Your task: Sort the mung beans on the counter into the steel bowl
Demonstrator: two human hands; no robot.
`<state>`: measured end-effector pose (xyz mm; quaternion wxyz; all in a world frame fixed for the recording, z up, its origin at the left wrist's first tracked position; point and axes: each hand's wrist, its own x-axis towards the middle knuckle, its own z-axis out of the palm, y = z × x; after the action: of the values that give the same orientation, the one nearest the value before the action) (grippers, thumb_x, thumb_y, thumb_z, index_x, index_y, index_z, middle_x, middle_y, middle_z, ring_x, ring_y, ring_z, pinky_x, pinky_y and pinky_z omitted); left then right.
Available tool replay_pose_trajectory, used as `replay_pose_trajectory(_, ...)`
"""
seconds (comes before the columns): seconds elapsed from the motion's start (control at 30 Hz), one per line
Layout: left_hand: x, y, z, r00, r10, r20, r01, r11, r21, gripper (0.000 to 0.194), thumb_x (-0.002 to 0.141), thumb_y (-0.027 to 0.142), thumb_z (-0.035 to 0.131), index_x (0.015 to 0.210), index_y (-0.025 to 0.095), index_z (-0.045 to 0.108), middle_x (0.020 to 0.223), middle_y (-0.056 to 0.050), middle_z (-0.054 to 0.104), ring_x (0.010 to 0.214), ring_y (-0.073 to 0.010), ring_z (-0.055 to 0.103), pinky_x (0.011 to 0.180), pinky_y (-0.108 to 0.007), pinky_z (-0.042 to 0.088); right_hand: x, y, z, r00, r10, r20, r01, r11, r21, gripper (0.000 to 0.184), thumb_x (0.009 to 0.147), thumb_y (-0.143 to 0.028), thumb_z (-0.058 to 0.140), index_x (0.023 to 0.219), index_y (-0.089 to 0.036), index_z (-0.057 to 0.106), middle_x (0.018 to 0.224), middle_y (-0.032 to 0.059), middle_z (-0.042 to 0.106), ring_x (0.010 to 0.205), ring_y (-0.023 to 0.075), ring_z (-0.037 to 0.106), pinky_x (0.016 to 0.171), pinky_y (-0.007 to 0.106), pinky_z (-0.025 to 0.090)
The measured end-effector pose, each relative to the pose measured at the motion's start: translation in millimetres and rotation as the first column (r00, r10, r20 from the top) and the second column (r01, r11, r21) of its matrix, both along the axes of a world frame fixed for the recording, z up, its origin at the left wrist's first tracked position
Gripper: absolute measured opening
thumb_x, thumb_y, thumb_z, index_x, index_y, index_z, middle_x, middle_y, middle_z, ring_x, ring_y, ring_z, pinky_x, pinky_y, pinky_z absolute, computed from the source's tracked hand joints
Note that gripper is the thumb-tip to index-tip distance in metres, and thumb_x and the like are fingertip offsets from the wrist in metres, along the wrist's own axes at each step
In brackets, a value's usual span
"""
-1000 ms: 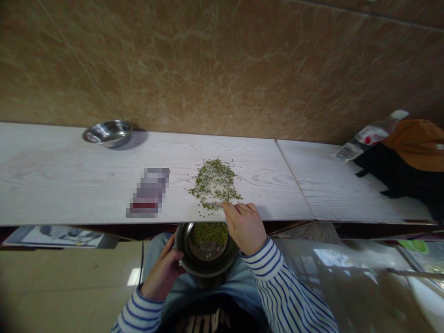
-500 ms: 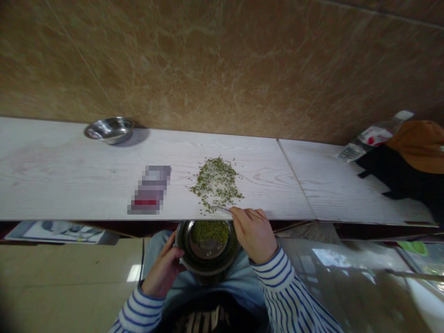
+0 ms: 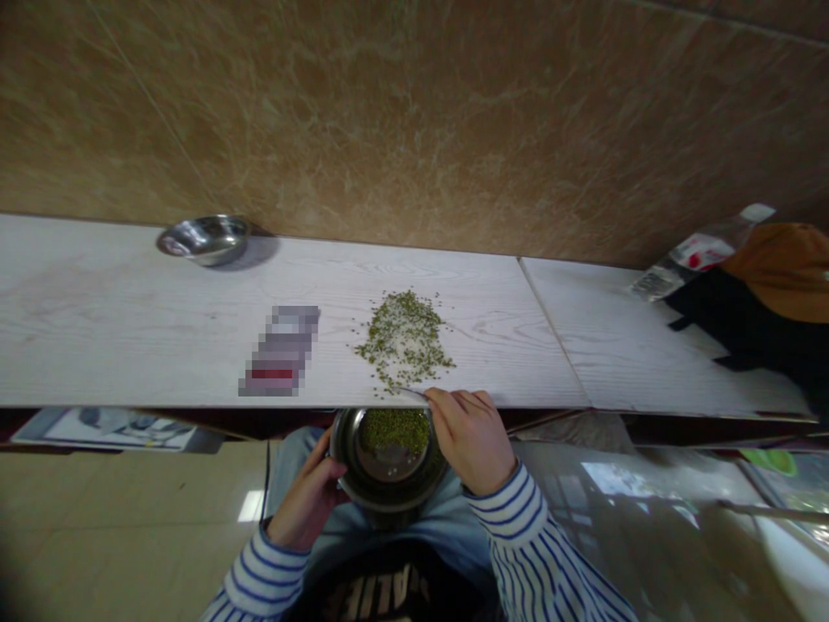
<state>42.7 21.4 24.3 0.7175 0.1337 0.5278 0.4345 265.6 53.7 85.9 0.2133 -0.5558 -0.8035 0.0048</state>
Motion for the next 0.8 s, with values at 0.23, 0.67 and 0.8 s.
replay_pose_trajectory(0.23, -3, -1, -8.7, 1.0, -0.018, 0.008, 0.018, 1.0, 0.014, 0.07, 0.063, 0.014, 0.059, 0.131, 0.029, 0.047, 0.1, -0.003, 0.064, 0.079, -0.0176, 0.058, 0.059, -0.028, 0.049, 0, -1, -0.2, 1.0, 0.003, -0.015, -0.003, 1.0, -0.002, 0.02, 0.093, -0.021, 0.043, 0.102, -0.018, 0.06, 0.089, 0.0053, 0.07, 0.081, 0.0162, 0.063, 0.077, 0.032, 0.042)
replay_pose_trajectory(0.67, -4, -1, -10.5, 1.0, -0.022, 0.011, 0.021, 0.999, 0.03, 0.071, 0.064, 0.016, 0.059, 0.133, 0.029, 0.047, 0.098, -0.003, 0.064, 0.078, -0.0183, 0.059, 0.059, -0.028, 0.05, 8, -2, -3.4, 1.0, 0.002, -0.008, -0.002, 1.0, -0.022, 0.021, 0.093, -0.022, 0.043, 0.103, -0.019, 0.06, 0.092, 0.005, 0.07, 0.084, 0.017, 0.064, 0.079, 0.033, 0.044)
replay_pose_trajectory(0.8, -3, 0, -9.6, 0.999, -0.029, 0.014, 0.029, 0.999, 0.028, 0.072, 0.064, 0.015, 0.058, 0.133, 0.029, 0.045, 0.095, -0.002, 0.064, 0.078, -0.018, 0.058, 0.058, -0.027, 0.049, 6, -3, -2.0, 1.0, -0.001, -0.012, 0.001, 1.0, -0.029, 0.021, 0.093, -0.022, 0.042, 0.103, -0.019, 0.06, 0.09, 0.0051, 0.07, 0.083, 0.0167, 0.064, 0.078, 0.033, 0.044)
